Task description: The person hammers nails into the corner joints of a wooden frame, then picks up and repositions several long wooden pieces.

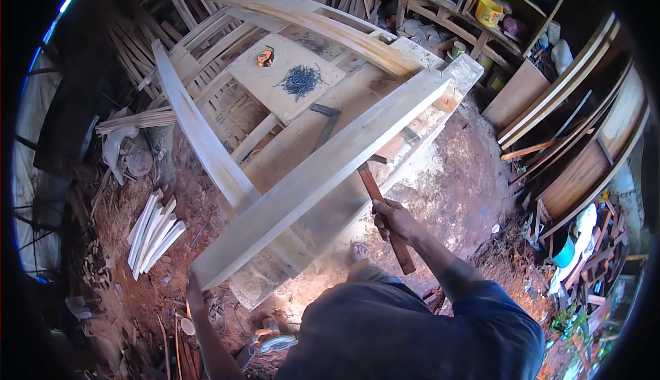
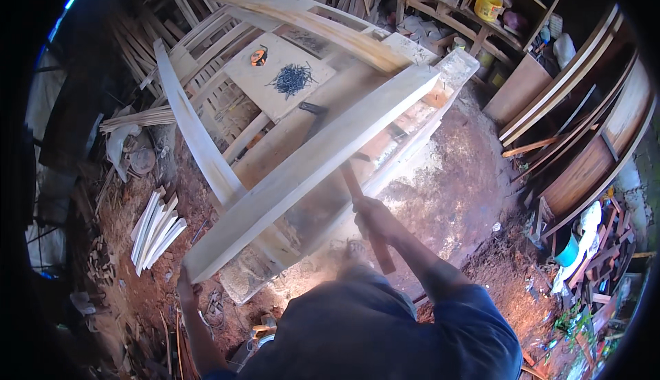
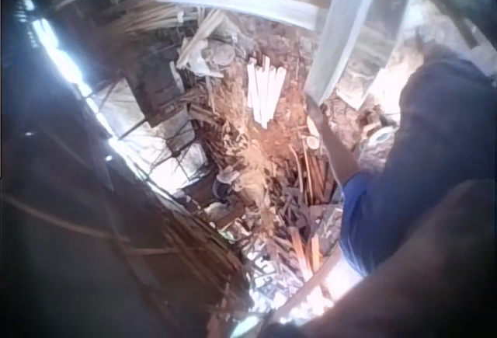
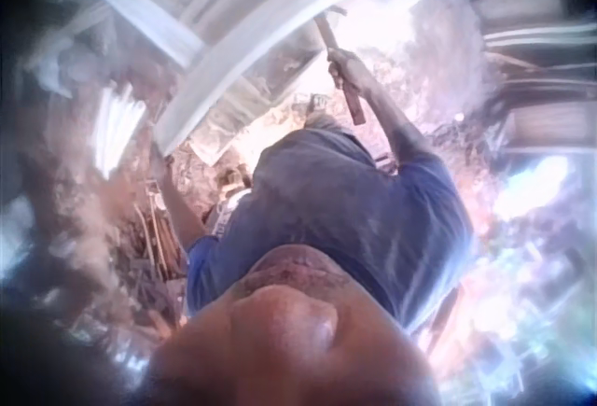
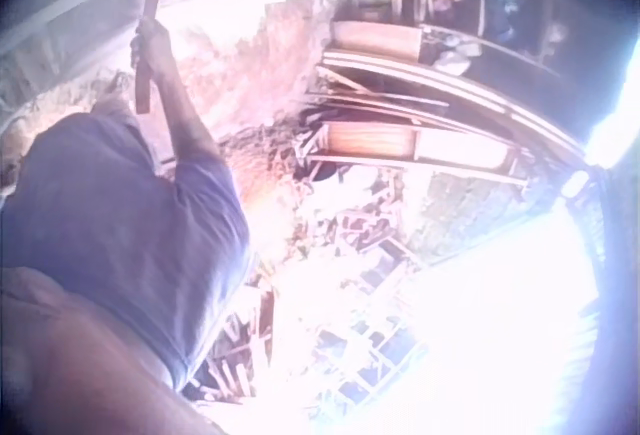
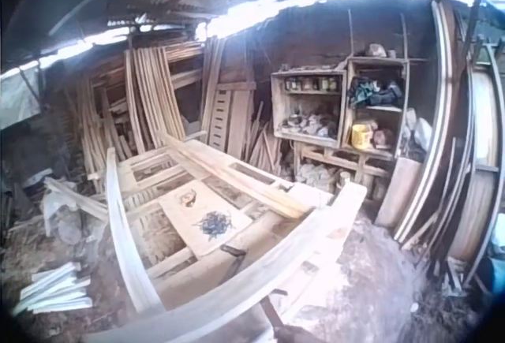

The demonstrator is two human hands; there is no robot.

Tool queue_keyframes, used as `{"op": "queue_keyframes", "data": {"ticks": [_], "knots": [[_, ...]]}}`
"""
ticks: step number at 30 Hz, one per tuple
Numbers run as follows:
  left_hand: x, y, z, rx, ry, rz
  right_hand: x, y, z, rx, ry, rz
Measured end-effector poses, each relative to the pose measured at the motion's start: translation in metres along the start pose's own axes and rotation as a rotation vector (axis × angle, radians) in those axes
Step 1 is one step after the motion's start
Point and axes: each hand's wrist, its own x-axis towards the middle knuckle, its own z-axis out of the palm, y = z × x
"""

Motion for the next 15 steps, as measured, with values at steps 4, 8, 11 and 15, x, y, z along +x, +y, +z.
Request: {"op": "queue_keyframes", "data": {"ticks": [4, 8, 11, 15], "knots": [[-0.051, 0.025, 0.022, -0.072, 0.025, 0.075, 0.006, -0.022, 0.001, -0.001, 0.042, -0.097], [-0.045, 0.022, 0.066, 0.137, -0.019, 0.117, 0.014, -0.059, -0.016, -0.080, 0.216, -0.093], [-0.029, 0.013, 0.126, 0.425, -0.143, 0.138, -0.004, -0.048, -0.016, -0.041, 0.369, -0.111], [0.001, -0.007, 0.188, 0.652, -0.447, 0.437, -0.057, 0.004, -0.022, -0.077, 0.461, -0.141]]}}
